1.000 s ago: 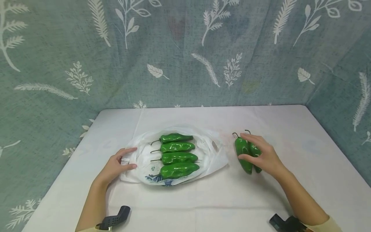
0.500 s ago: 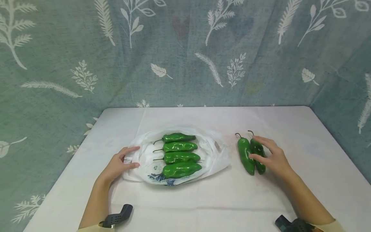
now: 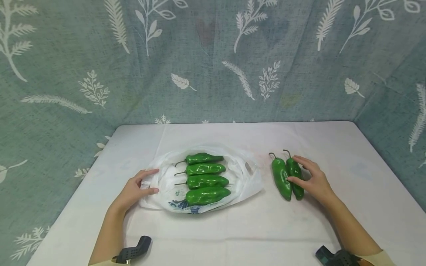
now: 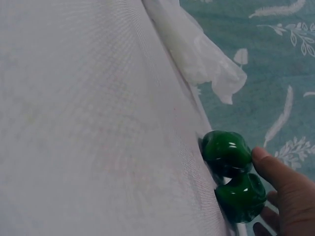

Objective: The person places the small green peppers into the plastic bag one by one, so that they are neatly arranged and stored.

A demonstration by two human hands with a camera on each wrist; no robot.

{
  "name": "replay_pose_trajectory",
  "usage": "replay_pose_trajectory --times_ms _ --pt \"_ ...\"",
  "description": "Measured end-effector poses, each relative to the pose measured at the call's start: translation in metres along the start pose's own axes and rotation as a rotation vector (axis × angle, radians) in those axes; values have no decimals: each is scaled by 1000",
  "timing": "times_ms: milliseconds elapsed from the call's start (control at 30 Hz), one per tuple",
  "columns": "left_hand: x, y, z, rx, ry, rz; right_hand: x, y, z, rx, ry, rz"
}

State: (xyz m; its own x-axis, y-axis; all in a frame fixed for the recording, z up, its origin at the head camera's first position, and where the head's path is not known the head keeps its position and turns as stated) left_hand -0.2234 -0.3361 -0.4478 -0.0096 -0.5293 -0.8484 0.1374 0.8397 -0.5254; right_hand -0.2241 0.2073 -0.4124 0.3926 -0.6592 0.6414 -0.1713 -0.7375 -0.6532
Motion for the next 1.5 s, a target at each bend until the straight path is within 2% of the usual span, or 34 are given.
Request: replay_pose_trajectory --times_ms 600,833,1067,1500 --pt "1 1 2 5 -8 23 -11 0 0 -21 79 8" --pt "1 2 1 5 2 21 -17 -3 2 -48 136 56" --pt "2 1 1 5 -22 3 -22 -3 4 -41 211 80" --pt "1 0 -1 10 -41 -13 -23 -6 5 -99 219 96"
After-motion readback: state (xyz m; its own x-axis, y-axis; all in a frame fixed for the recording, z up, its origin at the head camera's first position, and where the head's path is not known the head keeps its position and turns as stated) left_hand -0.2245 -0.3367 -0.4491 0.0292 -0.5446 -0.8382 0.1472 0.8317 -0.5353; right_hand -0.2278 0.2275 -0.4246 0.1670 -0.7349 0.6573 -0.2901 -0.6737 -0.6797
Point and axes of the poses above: each hand's wrist, its own z-axis away from the middle knuckle, its own y-axis out of the palm, x = y × z, the point moved 8 cm from there along -z, towards the middle knuckle, and after that the axes turned 3 degrees about z, right-handed, at the moved point
